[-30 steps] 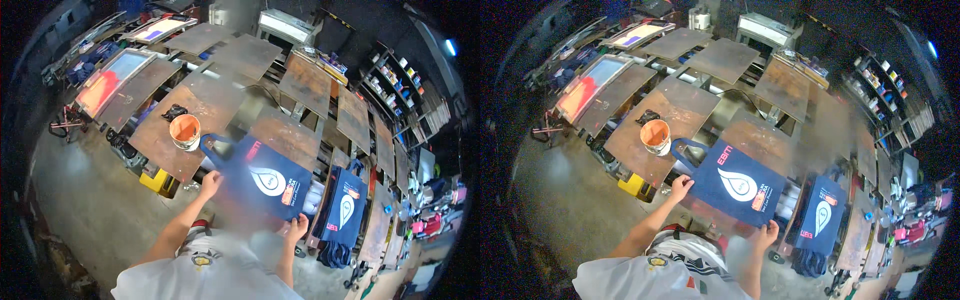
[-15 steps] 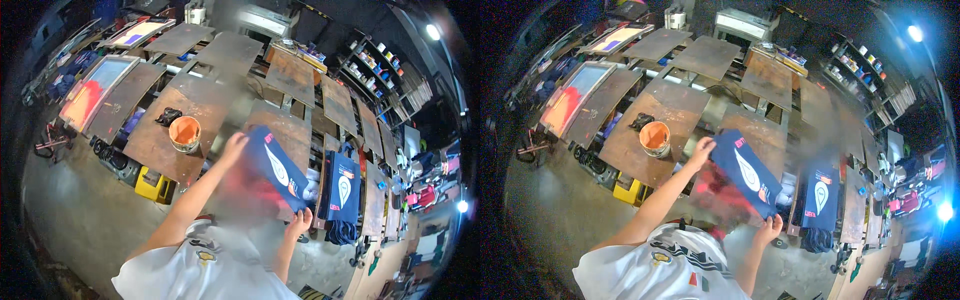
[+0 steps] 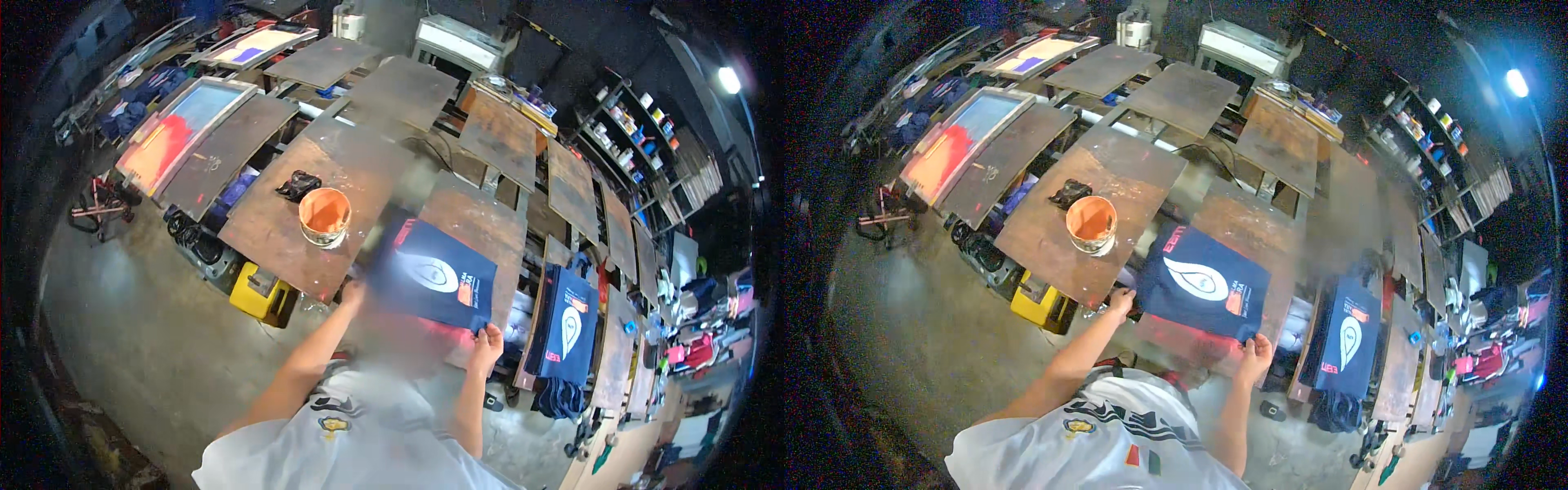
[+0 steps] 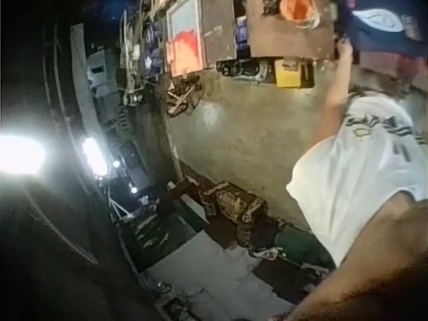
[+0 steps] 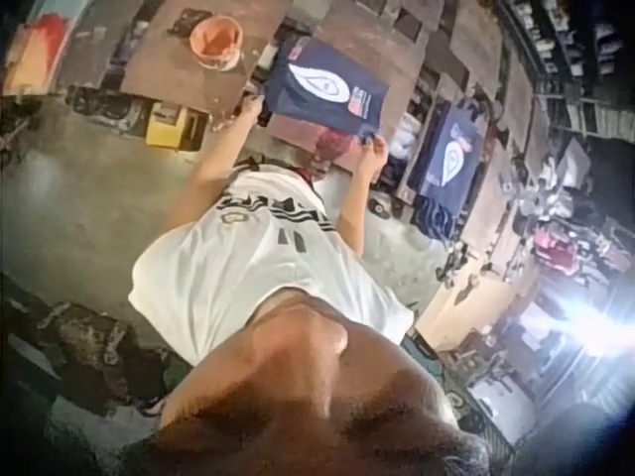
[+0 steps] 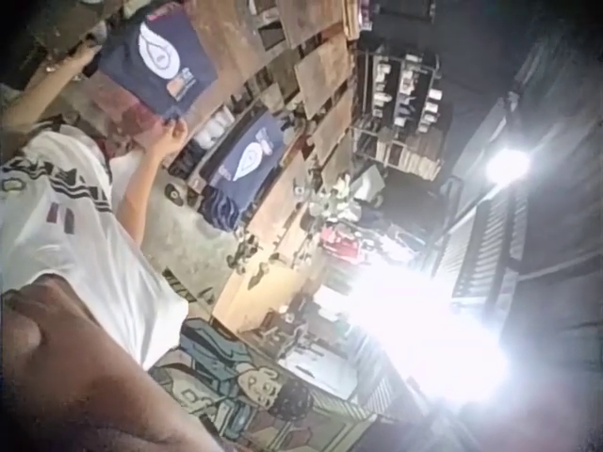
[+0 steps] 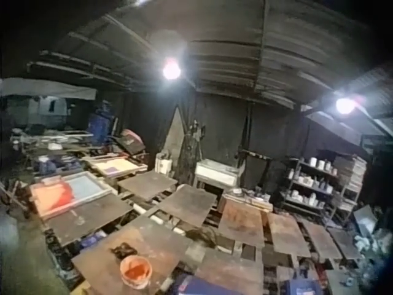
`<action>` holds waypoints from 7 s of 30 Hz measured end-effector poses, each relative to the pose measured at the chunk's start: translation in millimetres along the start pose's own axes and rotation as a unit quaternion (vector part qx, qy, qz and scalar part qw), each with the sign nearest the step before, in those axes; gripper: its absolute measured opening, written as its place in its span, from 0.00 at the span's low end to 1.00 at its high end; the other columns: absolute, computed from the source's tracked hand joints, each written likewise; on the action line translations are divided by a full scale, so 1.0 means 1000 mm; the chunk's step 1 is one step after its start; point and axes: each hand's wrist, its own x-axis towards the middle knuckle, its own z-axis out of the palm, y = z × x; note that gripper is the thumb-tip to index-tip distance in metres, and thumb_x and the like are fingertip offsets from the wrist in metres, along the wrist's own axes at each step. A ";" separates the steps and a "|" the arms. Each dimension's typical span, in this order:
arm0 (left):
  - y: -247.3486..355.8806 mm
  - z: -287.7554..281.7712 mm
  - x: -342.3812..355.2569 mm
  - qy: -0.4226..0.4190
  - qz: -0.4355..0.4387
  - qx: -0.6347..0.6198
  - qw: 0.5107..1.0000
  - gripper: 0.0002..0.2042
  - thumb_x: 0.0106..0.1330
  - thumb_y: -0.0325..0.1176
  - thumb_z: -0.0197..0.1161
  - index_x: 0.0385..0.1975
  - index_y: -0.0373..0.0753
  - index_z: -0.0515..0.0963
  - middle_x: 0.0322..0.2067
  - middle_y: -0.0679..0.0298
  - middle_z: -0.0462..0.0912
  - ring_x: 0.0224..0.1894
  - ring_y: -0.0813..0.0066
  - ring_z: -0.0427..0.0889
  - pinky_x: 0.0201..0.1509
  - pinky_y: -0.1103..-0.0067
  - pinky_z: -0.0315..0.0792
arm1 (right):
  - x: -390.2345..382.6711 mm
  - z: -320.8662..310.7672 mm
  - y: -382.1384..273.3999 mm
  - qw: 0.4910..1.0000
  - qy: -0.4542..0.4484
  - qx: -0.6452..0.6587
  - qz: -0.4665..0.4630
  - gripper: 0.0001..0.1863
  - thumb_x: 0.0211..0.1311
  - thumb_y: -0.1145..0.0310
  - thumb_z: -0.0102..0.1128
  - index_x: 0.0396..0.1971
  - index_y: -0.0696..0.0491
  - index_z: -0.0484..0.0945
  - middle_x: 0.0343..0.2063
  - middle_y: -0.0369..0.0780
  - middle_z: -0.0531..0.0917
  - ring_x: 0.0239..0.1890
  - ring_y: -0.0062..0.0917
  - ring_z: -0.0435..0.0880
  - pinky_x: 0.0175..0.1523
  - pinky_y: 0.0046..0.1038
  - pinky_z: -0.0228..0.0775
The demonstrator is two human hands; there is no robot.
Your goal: Screen printing a design onto a blue tote bag.
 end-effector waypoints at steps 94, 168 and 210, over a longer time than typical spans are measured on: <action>0.026 -0.057 -0.123 -0.182 -0.106 -0.216 0.953 0.15 0.59 0.34 0.75 0.39 0.42 0.75 0.29 0.68 0.81 0.26 0.78 0.81 0.29 0.82 0.73 | -0.048 -0.081 0.025 0.922 0.098 -0.362 -0.093 0.10 0.50 0.83 0.68 0.33 0.61 0.78 0.28 0.42 0.85 0.29 0.22 0.85 0.36 0.24 0.75; 0.104 0.054 -0.163 -0.003 0.386 0.527 0.757 0.35 0.71 0.52 0.51 0.71 0.34 0.57 0.73 0.45 0.50 0.76 0.49 0.44 0.76 0.55 0.40 | -0.014 -0.056 -0.034 0.767 -0.055 -0.627 -0.126 0.09 0.48 0.77 0.65 0.31 0.55 0.78 0.30 0.45 0.82 0.34 0.42 0.83 0.43 0.41 0.76; 0.126 0.079 -0.172 0.006 0.374 0.558 0.741 0.34 0.69 0.50 0.55 0.70 0.37 0.59 0.72 0.48 0.54 0.75 0.49 0.49 0.75 0.59 0.45 | 0.210 0.048 0.048 0.706 -0.485 -0.397 -0.329 0.31 0.70 0.55 0.51 0.67 0.59 0.63 0.69 0.47 0.64 0.73 0.38 0.57 0.77 0.39 0.45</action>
